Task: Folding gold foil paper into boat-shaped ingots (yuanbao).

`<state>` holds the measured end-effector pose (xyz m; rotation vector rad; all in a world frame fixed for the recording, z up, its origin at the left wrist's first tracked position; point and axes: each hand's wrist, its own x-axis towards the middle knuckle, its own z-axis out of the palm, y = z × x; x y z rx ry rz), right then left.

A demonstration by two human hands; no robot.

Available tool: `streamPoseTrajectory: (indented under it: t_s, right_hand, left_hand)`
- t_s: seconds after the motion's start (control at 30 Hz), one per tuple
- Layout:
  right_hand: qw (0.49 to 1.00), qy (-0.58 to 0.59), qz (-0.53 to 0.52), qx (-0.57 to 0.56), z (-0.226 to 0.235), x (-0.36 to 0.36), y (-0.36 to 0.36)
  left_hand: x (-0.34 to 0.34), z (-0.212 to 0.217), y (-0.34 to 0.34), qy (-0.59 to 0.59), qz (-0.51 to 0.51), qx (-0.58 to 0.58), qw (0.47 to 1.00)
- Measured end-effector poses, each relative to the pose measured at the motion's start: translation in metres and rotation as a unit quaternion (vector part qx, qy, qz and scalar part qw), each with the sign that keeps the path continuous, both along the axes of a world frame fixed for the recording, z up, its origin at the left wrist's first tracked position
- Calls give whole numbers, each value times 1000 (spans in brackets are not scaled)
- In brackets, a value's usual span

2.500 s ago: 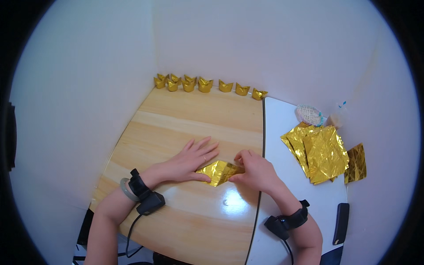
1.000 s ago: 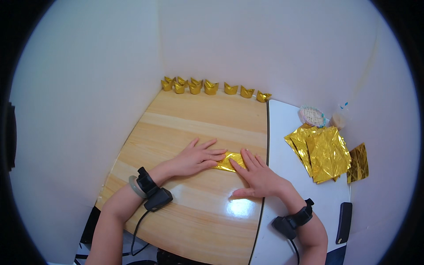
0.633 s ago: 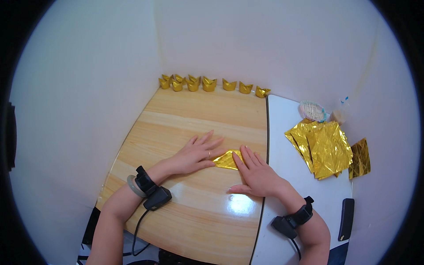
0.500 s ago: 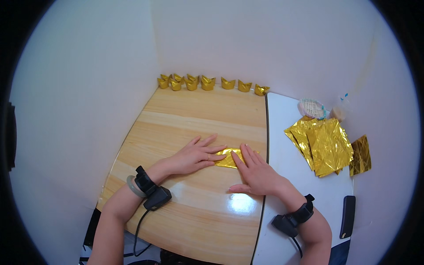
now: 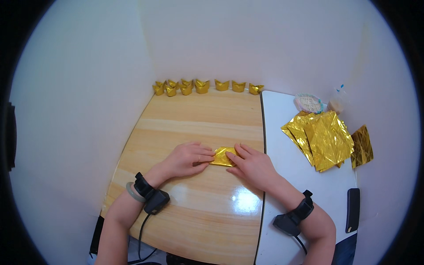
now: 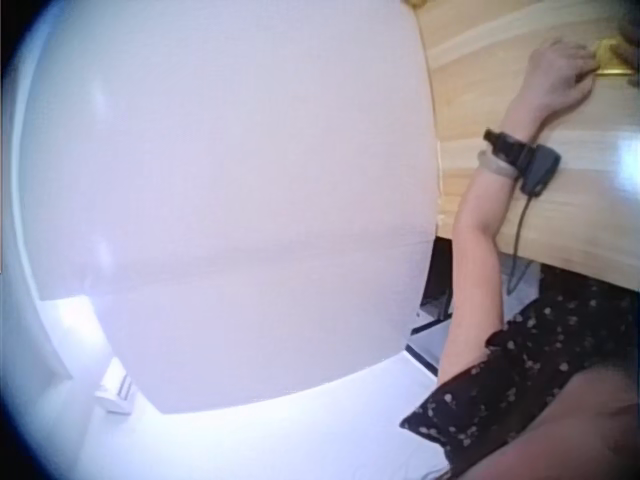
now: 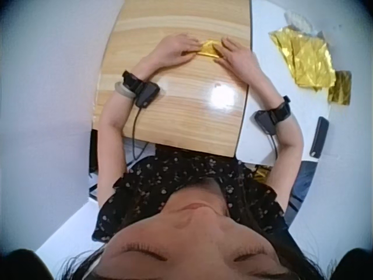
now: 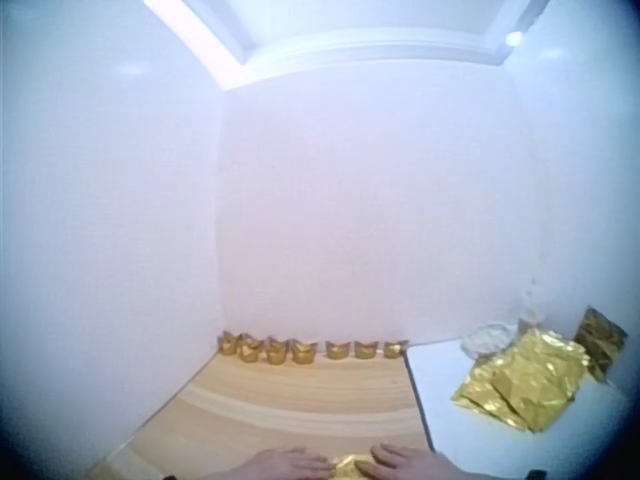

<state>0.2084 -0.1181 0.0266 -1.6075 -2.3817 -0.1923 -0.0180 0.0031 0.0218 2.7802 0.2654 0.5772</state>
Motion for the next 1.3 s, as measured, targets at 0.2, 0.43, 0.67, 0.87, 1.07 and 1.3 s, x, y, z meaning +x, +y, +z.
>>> streamPoseTrajectory:
  t_s: [0.2, 0.43, 0.67, 0.87, 1.07, 1.3]
  right_hand:
    - [989, 144, -26, 24, 16, -8, -4]
    - [774, 571, -80, -261, 10, -8, 2]
    - [761, 541, -68, -353, 23, -17, 0]
    - [701, 651, -110, -272, 13, -10, 4]
    - [673, 667, -104, -303, 11, -14, 4]
    - [909, 411, -70, 25, 9, -6, 4]
  left_hand:
    - [2, 0, -4, -55, 80, -220, 971]
    - [7, 8, -9, -169, 6, -581, 796]
    - [9, 8, -10, -68, -28, -577, 814]
    - [8, 3, -10, -62, -45, -670, 739]
    - [13, 1, -8, -75, 35, -644, 761]
    - [10, -16, -5, -101, 39, -544, 832]
